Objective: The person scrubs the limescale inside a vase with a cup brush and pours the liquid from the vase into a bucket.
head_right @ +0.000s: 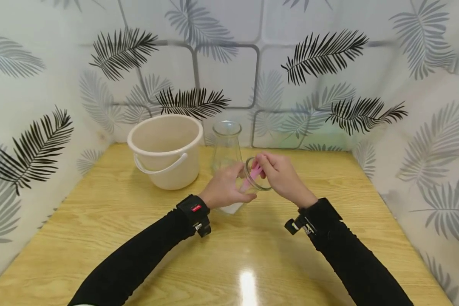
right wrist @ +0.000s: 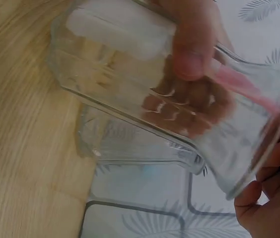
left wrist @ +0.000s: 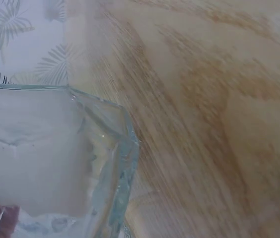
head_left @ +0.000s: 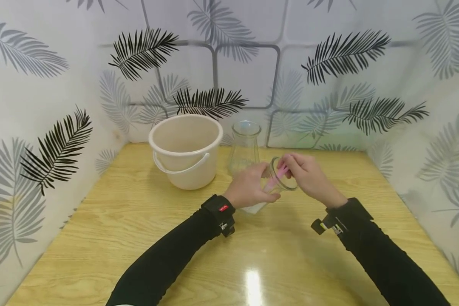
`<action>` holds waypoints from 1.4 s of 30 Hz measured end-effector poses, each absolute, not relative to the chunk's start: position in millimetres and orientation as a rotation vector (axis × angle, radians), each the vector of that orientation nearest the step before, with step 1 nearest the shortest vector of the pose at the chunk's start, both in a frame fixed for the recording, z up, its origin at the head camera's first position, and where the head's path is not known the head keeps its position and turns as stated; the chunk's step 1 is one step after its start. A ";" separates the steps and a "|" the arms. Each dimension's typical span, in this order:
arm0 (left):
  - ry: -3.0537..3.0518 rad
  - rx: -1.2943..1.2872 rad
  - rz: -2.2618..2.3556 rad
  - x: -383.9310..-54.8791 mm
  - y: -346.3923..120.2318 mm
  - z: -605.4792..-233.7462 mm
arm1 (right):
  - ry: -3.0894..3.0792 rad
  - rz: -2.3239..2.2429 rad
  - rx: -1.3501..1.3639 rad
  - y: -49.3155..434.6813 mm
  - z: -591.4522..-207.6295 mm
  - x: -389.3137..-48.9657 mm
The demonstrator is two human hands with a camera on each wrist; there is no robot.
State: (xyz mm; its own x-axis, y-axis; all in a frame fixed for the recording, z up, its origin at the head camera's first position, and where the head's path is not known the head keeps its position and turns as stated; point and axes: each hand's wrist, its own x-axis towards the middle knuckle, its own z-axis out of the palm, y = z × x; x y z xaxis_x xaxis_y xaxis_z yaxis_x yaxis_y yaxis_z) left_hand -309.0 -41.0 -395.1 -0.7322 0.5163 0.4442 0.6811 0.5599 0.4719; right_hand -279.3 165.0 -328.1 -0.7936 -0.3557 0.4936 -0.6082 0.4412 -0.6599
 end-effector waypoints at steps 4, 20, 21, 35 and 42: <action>-2.548 -1.001 -0.946 -306.2 -38.5 -395.9 | -2.379 1.093 0.844 164.9 -340.4 -279.4; -2.529 -0.981 -0.900 -308.4 -39.1 -393.5 | -1.905 0.653 0.842 193.4 -279.6 -266.0; -2.535 -0.978 -0.905 -308.5 -39.5 -393.3 | -1.907 0.643 0.848 192.8 -281.4 -266.2; -2.584 -0.952 -0.958 -307.4 -35.3 -396.0 | -2.278 0.770 1.078 171.5 -346.6 -281.3; -2.575 -0.950 -0.948 -309.8 -38.5 -394.2 | -2.411 0.958 1.096 171.8 -333.1 -272.3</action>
State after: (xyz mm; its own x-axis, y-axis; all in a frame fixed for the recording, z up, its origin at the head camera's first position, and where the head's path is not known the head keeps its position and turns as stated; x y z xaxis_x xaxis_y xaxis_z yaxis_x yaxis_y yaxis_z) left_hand -309.8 -38.5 -394.2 -0.7611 0.4949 0.4193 0.6486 0.5788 0.4942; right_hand -272.3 171.8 -333.1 -0.6527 -0.5398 0.5317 -0.7575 0.4796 -0.4429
